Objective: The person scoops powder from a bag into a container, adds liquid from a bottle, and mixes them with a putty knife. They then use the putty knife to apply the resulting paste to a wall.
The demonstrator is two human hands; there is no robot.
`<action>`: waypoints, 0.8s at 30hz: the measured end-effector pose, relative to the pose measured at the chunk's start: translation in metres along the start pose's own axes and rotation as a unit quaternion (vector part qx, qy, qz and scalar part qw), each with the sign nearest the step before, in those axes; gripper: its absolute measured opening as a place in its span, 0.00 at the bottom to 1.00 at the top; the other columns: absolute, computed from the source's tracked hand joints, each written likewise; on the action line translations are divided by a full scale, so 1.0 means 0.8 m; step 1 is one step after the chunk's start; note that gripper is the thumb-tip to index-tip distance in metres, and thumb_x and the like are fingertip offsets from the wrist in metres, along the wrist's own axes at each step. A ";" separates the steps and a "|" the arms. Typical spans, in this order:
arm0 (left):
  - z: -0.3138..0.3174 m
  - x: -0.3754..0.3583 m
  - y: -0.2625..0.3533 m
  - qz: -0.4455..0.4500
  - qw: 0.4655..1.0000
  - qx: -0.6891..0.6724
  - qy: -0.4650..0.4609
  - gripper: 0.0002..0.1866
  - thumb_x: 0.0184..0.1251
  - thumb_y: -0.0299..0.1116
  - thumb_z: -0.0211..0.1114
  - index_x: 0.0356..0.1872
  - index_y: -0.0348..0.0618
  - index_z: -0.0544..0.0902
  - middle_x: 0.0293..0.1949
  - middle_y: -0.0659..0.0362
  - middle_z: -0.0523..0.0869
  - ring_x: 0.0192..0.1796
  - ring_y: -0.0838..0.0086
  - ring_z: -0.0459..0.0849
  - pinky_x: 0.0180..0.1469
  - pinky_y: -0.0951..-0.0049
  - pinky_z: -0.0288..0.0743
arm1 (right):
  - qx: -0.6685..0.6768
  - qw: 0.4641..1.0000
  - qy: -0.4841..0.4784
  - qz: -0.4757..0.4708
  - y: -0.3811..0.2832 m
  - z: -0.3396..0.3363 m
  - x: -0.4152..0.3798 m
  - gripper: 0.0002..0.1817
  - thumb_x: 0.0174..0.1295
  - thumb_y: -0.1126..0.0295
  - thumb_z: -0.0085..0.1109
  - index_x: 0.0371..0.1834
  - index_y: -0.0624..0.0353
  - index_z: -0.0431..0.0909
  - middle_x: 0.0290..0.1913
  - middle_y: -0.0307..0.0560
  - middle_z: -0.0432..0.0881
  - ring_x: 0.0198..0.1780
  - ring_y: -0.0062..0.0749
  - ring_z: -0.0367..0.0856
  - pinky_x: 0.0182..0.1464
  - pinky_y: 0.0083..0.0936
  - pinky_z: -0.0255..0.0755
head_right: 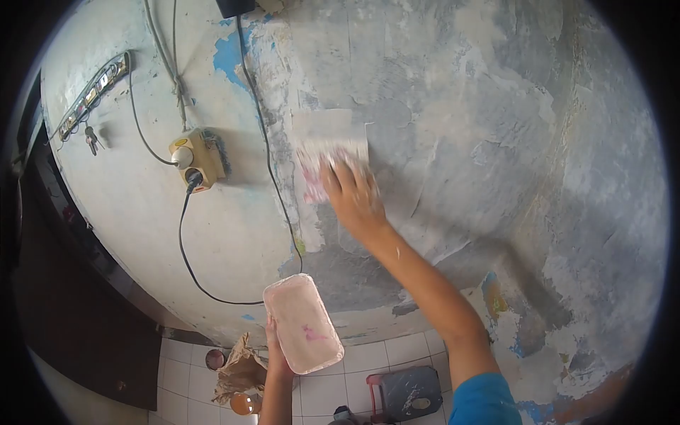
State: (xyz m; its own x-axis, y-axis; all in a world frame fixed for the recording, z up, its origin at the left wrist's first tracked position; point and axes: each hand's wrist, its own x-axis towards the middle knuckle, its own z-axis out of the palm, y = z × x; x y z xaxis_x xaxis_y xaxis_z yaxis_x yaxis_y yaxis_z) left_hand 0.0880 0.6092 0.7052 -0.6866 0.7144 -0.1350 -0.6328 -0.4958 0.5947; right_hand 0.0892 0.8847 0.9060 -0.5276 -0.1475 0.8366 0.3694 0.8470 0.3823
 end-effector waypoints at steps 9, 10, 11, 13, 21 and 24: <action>0.002 -0.015 0.007 0.005 1.000 0.007 -0.010 0.33 0.82 0.58 0.49 0.74 0.44 0.66 0.66 0.52 0.76 0.65 0.59 0.80 0.67 0.53 0.77 | 0.062 0.998 -0.011 0.021 0.012 -0.057 0.025 0.24 0.63 0.73 0.55 0.65 0.58 0.77 0.61 0.49 0.77 0.64 0.47 0.76 0.62 0.43 0.74; 0.006 -0.015 0.007 0.005 1.000 0.013 -0.007 0.33 0.82 0.59 0.49 0.74 0.44 0.66 0.66 0.51 0.77 0.65 0.58 0.80 0.67 0.53 0.77 | 0.044 0.999 0.016 0.019 0.021 -0.056 0.055 0.24 0.63 0.73 0.55 0.65 0.57 0.77 0.60 0.49 0.77 0.64 0.46 0.75 0.62 0.41 0.74; 0.008 -0.013 0.008 0.006 1.000 0.018 -0.004 0.33 0.81 0.59 0.49 0.74 0.44 0.66 0.66 0.51 0.77 0.65 0.58 0.80 0.67 0.53 0.77 | 0.044 0.999 0.018 0.020 0.019 -0.050 0.069 0.24 0.63 0.73 0.55 0.65 0.57 0.77 0.60 0.49 0.77 0.64 0.46 0.75 0.62 0.41 0.74; 0.008 -0.014 0.005 -0.003 1.000 0.018 -0.007 0.34 0.81 0.59 0.50 0.74 0.43 0.66 0.66 0.50 0.77 0.65 0.57 0.80 0.67 0.52 0.77 | 0.008 0.999 0.047 -0.016 0.015 -0.048 0.084 0.24 0.63 0.72 0.56 0.64 0.57 0.77 0.58 0.48 0.77 0.65 0.45 0.75 0.63 0.41 0.73; -0.017 -0.013 0.012 -0.023 0.999 0.017 -0.018 0.38 0.80 0.62 0.51 0.75 0.41 0.65 0.67 0.48 0.76 0.65 0.57 0.80 0.67 0.52 0.76 | 0.106 0.987 -0.120 0.001 -0.038 -0.016 -0.086 0.27 0.63 0.75 0.56 0.68 0.58 0.75 0.64 0.51 0.76 0.70 0.49 0.71 0.69 0.43 0.69; -0.020 -0.018 0.011 -0.040 0.999 0.011 -0.020 0.38 0.80 0.62 0.51 0.75 0.41 0.65 0.67 0.48 0.76 0.65 0.57 0.79 0.68 0.52 0.76 | 0.052 0.997 -0.025 0.053 0.012 -0.062 0.010 0.27 0.63 0.76 0.55 0.69 0.56 0.75 0.64 0.51 0.76 0.68 0.50 0.73 0.67 0.44 0.71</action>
State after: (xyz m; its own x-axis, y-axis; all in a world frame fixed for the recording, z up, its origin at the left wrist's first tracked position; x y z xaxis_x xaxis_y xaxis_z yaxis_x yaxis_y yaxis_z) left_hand 0.0869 0.5867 0.6998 -0.6200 0.7698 -0.1514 -0.6762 -0.4265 0.6007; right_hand 0.1262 0.8666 0.9361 -0.5285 -0.0316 0.8483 0.3451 0.9050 0.2487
